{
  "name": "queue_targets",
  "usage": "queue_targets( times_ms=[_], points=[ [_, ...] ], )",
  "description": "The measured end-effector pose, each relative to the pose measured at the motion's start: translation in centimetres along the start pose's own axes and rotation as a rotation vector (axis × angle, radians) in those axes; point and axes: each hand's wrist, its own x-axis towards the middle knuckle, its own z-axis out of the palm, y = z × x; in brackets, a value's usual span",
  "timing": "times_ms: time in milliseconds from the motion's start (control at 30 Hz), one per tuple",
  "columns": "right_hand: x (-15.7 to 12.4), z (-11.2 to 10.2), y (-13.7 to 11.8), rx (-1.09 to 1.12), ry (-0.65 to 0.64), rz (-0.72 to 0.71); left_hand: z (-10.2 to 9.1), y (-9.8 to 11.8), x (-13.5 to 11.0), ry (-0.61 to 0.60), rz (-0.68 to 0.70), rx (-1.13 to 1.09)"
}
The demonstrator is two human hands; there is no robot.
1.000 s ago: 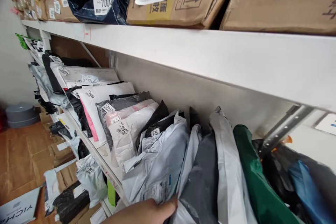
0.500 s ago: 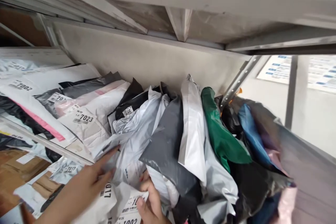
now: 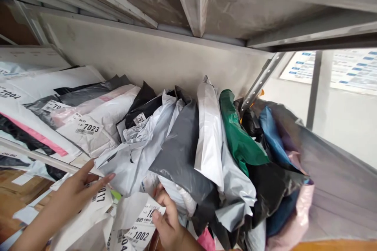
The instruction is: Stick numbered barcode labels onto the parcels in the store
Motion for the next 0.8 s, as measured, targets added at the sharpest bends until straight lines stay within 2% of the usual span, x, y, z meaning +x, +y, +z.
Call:
queue_targets(
  times_ms=[100,167,267,333,500,633,700,800],
  points=[
    [-0.1,0.9,-0.2,0.079,0.05,0.064,0.0,0.3,0.6,-0.056,0.0,-0.089],
    [-0.1,2.0,0.0,0.19,0.064,0.163,-0.2,0.4,0.9,-0.084,-0.017,-0.167],
    [0.2,4.4,0.2,0.367,0.136,0.347,-1.2,0.4,1.4,-0.176,-0.055,-0.274],
    [0.9,6.3,-0.1,0.474,0.184,0.416,-2.1,0.7,1.8,-0.23,-0.038,-0.29],
    [3.6,10.7,-2.2,0.626,0.125,0.406,-4.4,2.3,3.3,-0.336,0.189,-0.336],
    [4.9,12.5,-2.8,0.765,0.183,0.444,-6.3,3.3,3.7,-0.395,0.129,-0.287],
    [5.1,12.7,-2.6,0.812,0.238,0.493,-7.1,3.7,3.6,-0.435,0.119,-0.219],
    [5.2,12.8,-2.4,0.85,0.304,0.527,-7.9,4.2,3.4,-0.431,0.142,-0.089]
  ],
)
